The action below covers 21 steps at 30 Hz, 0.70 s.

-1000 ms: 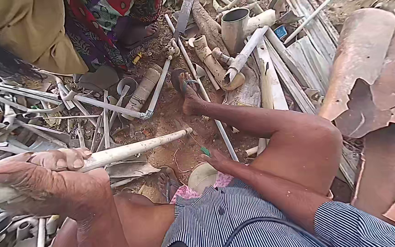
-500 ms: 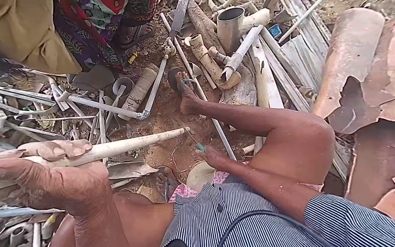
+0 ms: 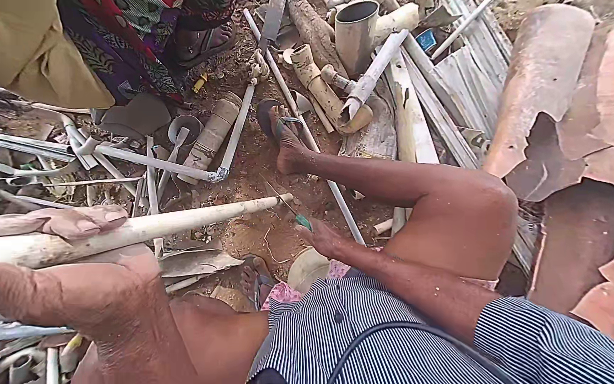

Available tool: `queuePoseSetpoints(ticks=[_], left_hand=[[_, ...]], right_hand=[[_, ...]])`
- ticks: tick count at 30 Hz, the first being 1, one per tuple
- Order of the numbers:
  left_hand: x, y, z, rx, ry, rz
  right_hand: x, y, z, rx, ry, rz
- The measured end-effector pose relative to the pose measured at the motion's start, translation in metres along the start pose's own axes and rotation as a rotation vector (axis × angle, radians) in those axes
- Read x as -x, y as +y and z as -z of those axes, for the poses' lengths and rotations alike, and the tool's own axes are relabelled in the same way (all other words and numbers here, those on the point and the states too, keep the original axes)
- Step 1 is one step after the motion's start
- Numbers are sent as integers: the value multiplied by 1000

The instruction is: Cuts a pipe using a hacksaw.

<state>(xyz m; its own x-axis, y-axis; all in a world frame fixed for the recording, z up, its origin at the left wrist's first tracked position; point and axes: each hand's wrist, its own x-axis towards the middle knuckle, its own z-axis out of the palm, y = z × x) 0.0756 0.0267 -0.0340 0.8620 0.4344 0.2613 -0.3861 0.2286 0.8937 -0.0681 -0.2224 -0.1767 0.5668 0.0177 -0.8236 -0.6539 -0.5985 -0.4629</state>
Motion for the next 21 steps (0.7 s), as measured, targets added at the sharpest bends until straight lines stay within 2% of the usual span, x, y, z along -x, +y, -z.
queuePoseSetpoints(ticks=[2, 5, 7, 9, 11, 13, 16, 17, 19, 21], left_hand=[[0, -1, -1, -11, 41, -26], [2, 6, 1, 46, -3, 93], [-4, 0, 5, 59, -42, 114], [-7, -1, 7, 76, -59, 119], [-6, 0, 2, 54, -26, 100], [0, -1, 1, 7, -14, 64], [6, 0, 1, -54, -12, -4], [7, 1, 1, -58, -7, -11], [10, 1, 1, -40, 10, -5], [9, 0, 4, 2, 24, 17]], right_hand=[[8, -16, 10, 35, 33, 144], [14, -32, 8, -12, 36, 261], [-1, -14, -4, -70, 32, 199], [-24, 18, -16, -151, 31, 25], [-32, 21, -8, -150, 34, -74], [-18, -3, 1, -148, 39, 46], [3, -43, 8, -34, 54, 361], [7, -52, 8, -23, 51, 405], [-4, -40, 1, -64, 60, 321], [-26, -1, -2, -56, 53, 53]])
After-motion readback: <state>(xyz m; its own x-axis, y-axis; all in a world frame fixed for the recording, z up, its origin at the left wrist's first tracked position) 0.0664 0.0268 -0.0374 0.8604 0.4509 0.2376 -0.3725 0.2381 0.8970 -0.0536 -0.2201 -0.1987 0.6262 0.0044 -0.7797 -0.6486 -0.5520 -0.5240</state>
